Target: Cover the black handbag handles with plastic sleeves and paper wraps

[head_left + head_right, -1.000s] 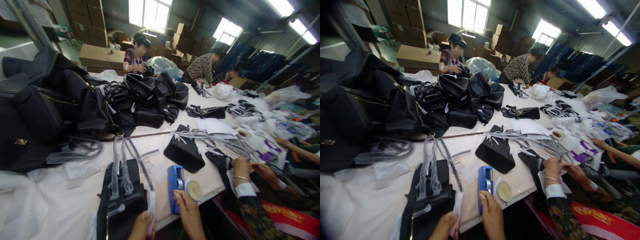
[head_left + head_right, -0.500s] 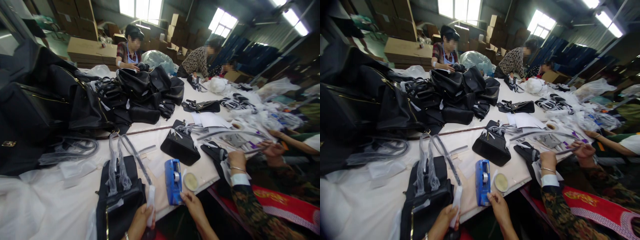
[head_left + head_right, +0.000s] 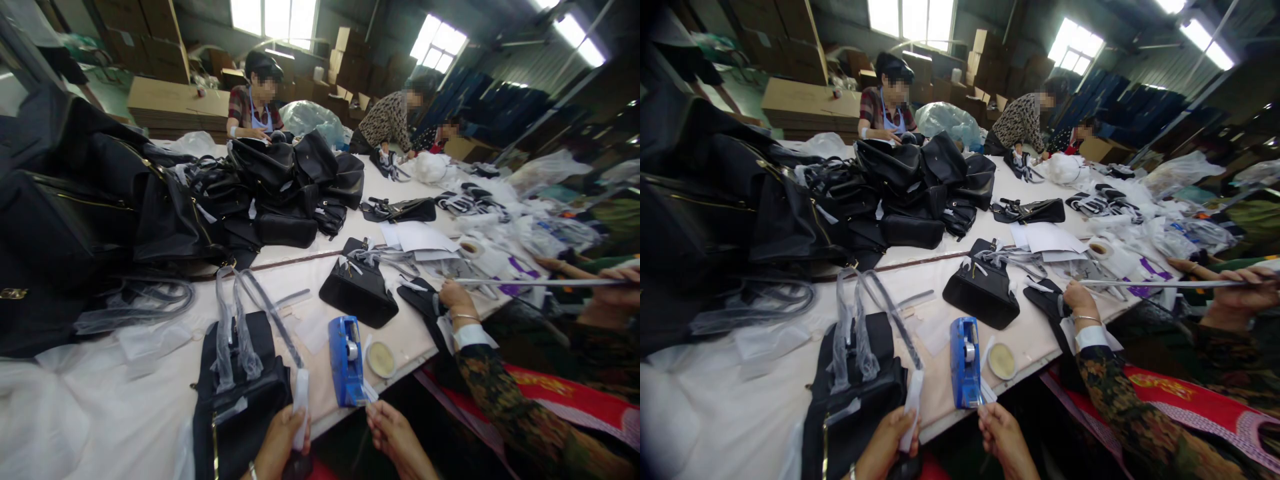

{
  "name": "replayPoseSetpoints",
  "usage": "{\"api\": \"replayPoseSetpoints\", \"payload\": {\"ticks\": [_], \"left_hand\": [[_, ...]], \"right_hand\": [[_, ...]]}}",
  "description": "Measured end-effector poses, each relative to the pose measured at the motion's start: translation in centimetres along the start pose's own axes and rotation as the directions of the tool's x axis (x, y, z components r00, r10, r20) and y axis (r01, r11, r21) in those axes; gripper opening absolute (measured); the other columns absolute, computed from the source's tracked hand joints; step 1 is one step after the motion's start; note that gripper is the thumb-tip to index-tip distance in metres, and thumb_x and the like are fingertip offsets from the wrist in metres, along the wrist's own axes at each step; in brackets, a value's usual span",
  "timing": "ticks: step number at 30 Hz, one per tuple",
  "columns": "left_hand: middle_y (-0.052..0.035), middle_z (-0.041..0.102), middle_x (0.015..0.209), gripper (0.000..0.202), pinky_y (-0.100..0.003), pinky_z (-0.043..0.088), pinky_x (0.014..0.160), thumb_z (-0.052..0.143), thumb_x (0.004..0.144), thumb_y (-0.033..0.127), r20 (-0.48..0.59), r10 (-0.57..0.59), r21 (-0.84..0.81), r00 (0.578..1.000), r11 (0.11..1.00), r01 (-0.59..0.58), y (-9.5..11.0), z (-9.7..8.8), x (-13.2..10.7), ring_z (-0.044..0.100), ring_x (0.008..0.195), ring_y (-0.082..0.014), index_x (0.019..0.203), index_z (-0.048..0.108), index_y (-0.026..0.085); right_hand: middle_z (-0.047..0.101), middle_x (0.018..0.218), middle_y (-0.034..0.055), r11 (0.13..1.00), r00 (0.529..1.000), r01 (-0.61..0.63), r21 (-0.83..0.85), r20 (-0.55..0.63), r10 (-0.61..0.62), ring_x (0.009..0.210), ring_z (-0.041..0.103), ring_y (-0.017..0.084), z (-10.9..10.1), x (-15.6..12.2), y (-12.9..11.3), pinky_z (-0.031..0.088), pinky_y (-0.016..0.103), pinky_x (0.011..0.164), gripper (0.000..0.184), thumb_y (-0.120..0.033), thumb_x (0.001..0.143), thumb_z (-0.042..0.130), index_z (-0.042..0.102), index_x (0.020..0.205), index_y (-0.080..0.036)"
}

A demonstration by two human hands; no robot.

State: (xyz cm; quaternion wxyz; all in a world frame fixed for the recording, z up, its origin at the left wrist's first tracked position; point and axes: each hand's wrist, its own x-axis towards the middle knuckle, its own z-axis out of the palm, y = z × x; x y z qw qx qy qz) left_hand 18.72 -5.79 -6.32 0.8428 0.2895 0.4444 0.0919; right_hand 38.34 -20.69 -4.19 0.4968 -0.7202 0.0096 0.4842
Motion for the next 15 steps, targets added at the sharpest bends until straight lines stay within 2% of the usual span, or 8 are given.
{"api": "replayPoseSetpoints", "payload": {"ticks": [4, 9, 15], "left_hand": [[0.0029, 0.054, 0.051, 0.054, -0.023, 0.036, 0.044, 0.07, 0.061, 0.065, 0.025, -0.004, -0.01, 1.0, 1.0, 0.004, -0.13, -0.17, 0.14, 0.047, 0.041, -0.0094, 0.072, 0.057, 0.014], [0.003, 0.054, 0.052, 0.05, -0.023, 0.037, 0.045, 0.069, 0.066, 0.061, 0.039, 0.01, -0.025, 0.999, 1.0, -0.009, -0.25, -0.24, 0.21, 0.047, 0.042, -0.0091, 0.074, 0.057, 0.014], [0.0033, 0.054, 0.05, 0.051, -0.022, 0.035, 0.044, 0.069, 0.064, 0.063, 0.038, -0.007, -0.034, 0.999, 0.999, 0.008, -0.18, -0.2, 0.22, 0.046, 0.04, -0.0085, 0.073, 0.057, 0.014]], "right_hand": [[0.049, 0.053, -0.0072, 0.995, 0.997, -0.078, 0.065, 0.026, 0.077, 0.041, 0.037, 0.002, -0.09, -0.06, 0.36, 0.032, 0.015, 0.041, 0.049, -0.056, 0.055, 0.08, 0.052, 0.065, -0.017], [0.048, 0.052, -0.0076, 0.995, 0.998, -0.063, 0.074, 0.019, 0.061, 0.039, 0.037, 0.002, -0.03, -0.47, 0.26, 0.031, 0.015, 0.039, 0.045, -0.053, 0.056, 0.08, 0.053, 0.066, -0.019], [0.048, 0.052, -0.0073, 0.996, 0.998, -0.058, 0.073, 0.039, 0.055, 0.039, 0.037, 0.003, -0.15, -0.27, 0.5, 0.03, 0.016, 0.039, 0.047, -0.056, 0.055, 0.079, 0.053, 0.067, -0.019]]}}
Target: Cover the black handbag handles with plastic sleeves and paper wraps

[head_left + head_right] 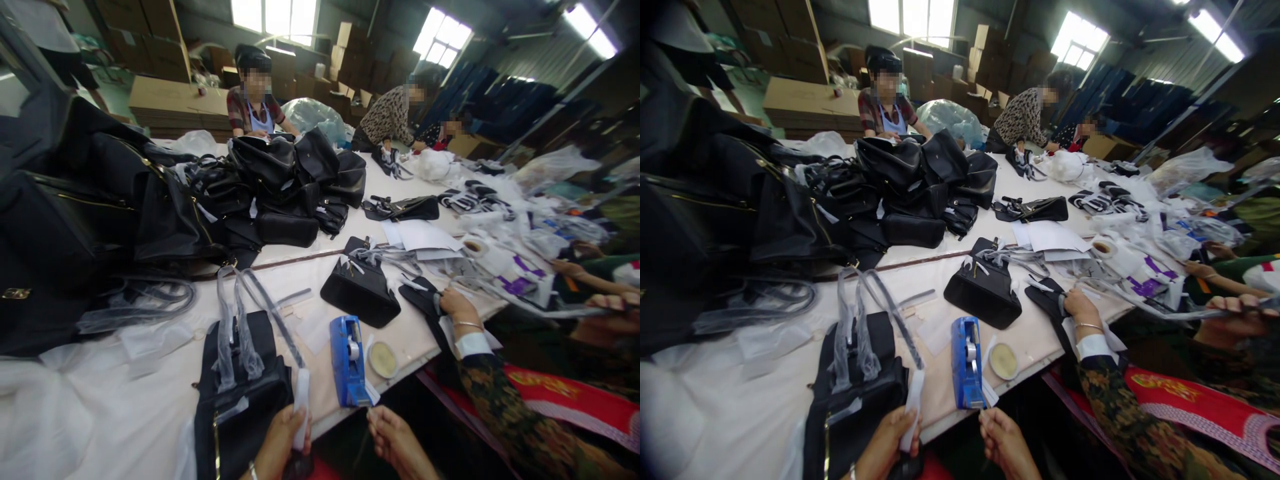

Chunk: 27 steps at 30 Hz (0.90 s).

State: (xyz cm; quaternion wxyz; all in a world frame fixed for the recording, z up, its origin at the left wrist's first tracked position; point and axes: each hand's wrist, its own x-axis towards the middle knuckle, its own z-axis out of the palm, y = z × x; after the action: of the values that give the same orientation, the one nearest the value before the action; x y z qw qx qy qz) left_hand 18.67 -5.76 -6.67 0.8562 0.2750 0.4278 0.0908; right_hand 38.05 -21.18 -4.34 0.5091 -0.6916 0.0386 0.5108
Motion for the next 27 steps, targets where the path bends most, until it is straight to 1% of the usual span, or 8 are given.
{"api": "replayPoseSetpoints", "payload": {"ticks": [4, 10, 14, 17, 19, 21, 24, 27], "left_hand": [[0.0025, 0.055, 0.052, 0.051, -0.022, 0.035, 0.044, 0.07, 0.064, 0.062, -0.01, -0.003, 0.001, 1.0, 1.0, 0.003, 0.2, 0.1, 0.0, 0.047, 0.041, -0.0088, 0.073, 0.056, 0.014], [0.003, 0.054, 0.051, 0.05, -0.023, 0.034, 0.045, 0.071, 0.065, 0.061, -0.01, -0.015, -0.016, 1.0, 1.0, 0.015, 0.4, 0.1, -0.1, 0.046, 0.041, -0.0088, 0.073, 0.056, 0.014], [0.0028, 0.054, 0.052, 0.049, -0.023, 0.035, 0.045, 0.069, 0.066, 0.06, 0.007, -0.009, -0.013, 1.0, 1.0, 0.009, 0.7, 0.2, -0.2, 0.047, 0.041, -0.0088, 0.072, 0.057, 0.013], [0.0035, 0.053, 0.051, 0.048, -0.023, 0.035, 0.044, 0.069, 0.067, 0.06, 0.013, -0.006, -0.004, 1.0, 1.0, 0.006, 0.7, 0.3, -0.1, 0.046, 0.041, -0.0087, 0.072, 0.056, 0.014], [0.0037, 0.053, 0.051, 0.048, -0.023, 0.035, 0.044, 0.069, 0.067, 0.06, 0.01, -0.002, 0.004, 1.0, 1.0, 0.002, 0.6, 0.3, -0.1, 0.045, 0.04, -0.0087, 0.072, 0.055, 0.014], [0.0035, 0.053, 0.052, 0.048, -0.023, 0.035, 0.044, 0.068, 0.067, 0.06, 0.005, 0.01, 0.009, 1.0, 1.0, -0.01, 0.5, 0.2, -0.1, 0.045, 0.041, -0.0085, 0.072, 0.055, 0.014], [0.0033, 0.054, 0.054, 0.049, -0.022, 0.035, 0.044, 0.068, 0.067, 0.06, 0.005, 0.021, 0.019, 1.0, 1.0, -0.021, 0.3, 0.1, -0.1, 0.046, 0.041, -0.0082, 0.074, 0.056, 0.014], [0.003, 0.054, 0.054, 0.05, -0.022, 0.035, 0.044, 0.068, 0.067, 0.061, 0.017, 0.023, 0.028, 1.0, 0.999, -0.024, 0.2, 0.0, -0.2, 0.046, 0.041, -0.0085, 0.075, 0.056, 0.013]], "right_hand": [[0.046, 0.052, -0.0078, 1.0, 1.0, -0.007, 0.012, 0.005, 0.007, 0.039, 0.035, 0.002, 0.0, 0.1, 0.3, 0.03, 0.016, 0.04, 0.047, -0.056, 0.055, 0.079, 0.053, 0.068, -0.018], [0.045, 0.055, -0.0081, 1.0, 0.999, 0.003, 0.026, 0.047, -0.005, 0.043, 0.035, 0.002, -0.6, 0.7, 1.1, 0.031, 0.016, 0.043, 0.045, -0.055, 0.062, 0.077, 0.053, 0.071, -0.018], [0.044, 0.053, -0.0081, 0.991, 0.994, 0.096, -0.092, 0.057, -0.091, 0.042, 0.033, 0.004, -1.1, 1.4, 1.2, 0.03, 0.018, 0.043, 0.048, -0.061, 0.064, 0.072, 0.052, 0.07, -0.018], [0.047, 0.054, -0.0065, 0.954, 0.984, 0.179, -0.238, 0.052, -0.172, 0.043, 0.036, 0.005, -1.4, 1.6, 0.7, 0.03, 0.019, 0.044, 0.047, -0.062, 0.068, 0.068, 0.053, 0.069, -0.018], [0.049, 0.054, -0.0059, 0.933, 0.979, 0.205, -0.295, 0.055, -0.197, 0.044, 0.038, 0.005, -1.5, 1.6, 0.5, 0.03, 0.019, 0.044, 0.046, -0.062, 0.068, 0.067, 0.053, 0.067, -0.018], [0.048, 0.053, -0.0064, 0.943, 0.983, 0.182, -0.279, 0.057, -0.173, 0.043, 0.037, 0.005, -1.4, 1.5, 0.4, 0.03, 0.019, 0.043, 0.047, -0.061, 0.066, 0.069, 0.052, 0.066, -0.018], [0.046, 0.053, -0.0082, 0.984, 0.997, 0.074, -0.16, 0.03, -0.07, 0.041, 0.032, 0.003, -1.2, 1.5, 0.7, 0.032, 0.017, 0.044, 0.047, -0.059, 0.061, 0.074, 0.052, 0.069, -0.018], [0.046, 0.055, -0.0086, 0.999, 1.0, -0.01, -0.052, 0.028, 0.012, 0.043, 0.034, 0.002, -0.9, 1.2, 0.8, 0.034, 0.016, 0.046, 0.046, -0.055, 0.058, 0.078, 0.053, 0.071, -0.019]]}}
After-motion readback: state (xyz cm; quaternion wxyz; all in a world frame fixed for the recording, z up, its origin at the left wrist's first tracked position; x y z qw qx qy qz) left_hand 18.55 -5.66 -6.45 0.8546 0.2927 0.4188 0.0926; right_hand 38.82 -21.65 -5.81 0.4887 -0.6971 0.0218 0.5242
